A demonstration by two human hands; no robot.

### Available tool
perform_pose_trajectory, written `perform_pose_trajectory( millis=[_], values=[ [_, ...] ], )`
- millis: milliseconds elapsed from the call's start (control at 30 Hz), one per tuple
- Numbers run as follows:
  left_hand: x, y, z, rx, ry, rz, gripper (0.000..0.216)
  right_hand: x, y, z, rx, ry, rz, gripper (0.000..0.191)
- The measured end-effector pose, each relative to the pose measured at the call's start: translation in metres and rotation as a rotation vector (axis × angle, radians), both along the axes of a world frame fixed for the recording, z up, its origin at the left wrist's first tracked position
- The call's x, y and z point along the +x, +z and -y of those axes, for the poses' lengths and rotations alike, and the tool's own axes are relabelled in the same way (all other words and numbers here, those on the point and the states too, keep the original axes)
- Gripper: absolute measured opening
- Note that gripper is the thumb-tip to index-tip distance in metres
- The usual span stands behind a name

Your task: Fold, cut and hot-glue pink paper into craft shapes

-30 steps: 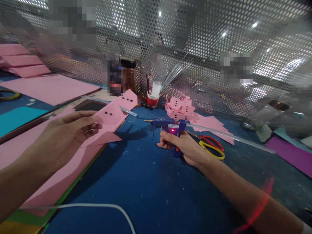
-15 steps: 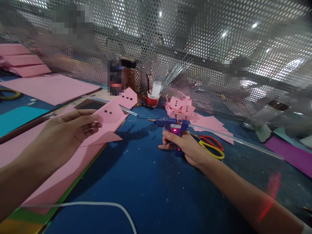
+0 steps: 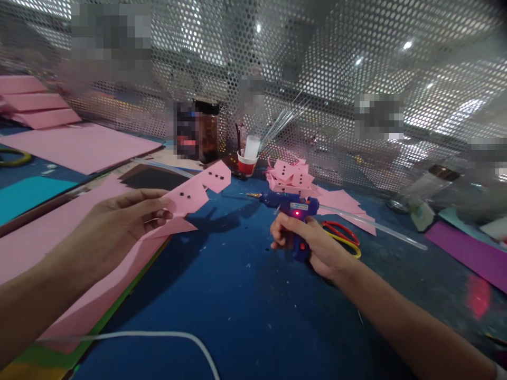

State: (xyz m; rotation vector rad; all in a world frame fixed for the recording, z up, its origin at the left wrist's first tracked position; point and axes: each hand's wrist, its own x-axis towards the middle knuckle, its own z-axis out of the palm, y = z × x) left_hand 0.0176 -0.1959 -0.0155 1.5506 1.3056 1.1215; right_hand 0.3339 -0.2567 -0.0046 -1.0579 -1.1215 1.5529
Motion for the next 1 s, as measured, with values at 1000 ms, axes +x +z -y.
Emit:
perform_pose_trajectory(
  millis=[1000],
  values=[
    [0.017, -0.01, 0.008, -0.014, -0.126, -0.383, 0.051, 0.061, -0.002, 0.097, 0.231, -0.404, 0.748, 0.034]
  ],
)
